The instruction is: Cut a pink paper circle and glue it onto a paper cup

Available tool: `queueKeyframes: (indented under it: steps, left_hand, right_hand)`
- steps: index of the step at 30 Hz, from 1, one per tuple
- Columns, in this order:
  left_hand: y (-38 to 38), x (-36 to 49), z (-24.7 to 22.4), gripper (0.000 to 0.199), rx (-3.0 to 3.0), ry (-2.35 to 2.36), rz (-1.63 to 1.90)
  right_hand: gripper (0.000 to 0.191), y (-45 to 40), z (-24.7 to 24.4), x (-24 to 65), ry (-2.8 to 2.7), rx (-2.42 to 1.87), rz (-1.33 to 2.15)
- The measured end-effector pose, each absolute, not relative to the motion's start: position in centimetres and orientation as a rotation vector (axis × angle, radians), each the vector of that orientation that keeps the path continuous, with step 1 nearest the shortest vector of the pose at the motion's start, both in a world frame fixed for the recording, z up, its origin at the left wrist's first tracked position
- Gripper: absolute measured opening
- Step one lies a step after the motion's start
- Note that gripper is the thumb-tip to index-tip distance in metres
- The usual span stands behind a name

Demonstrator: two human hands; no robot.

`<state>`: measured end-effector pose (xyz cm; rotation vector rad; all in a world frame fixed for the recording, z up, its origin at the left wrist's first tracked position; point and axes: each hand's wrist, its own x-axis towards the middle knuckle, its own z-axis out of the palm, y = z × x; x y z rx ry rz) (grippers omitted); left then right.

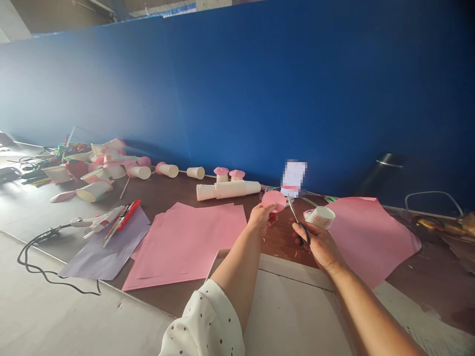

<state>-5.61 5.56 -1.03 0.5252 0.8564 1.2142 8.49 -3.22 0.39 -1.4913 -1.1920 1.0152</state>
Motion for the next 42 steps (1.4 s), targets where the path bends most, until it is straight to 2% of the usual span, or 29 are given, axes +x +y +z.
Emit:
queueKeyframes:
  steps: [42]
  left_hand:
    - [5.38,-5.36,-1.02,0.026,0.529,0.869,1.169]
  right_hand:
    - [0.052,-2.77,-0.61,9.17,-1.247,-1.469,0.991]
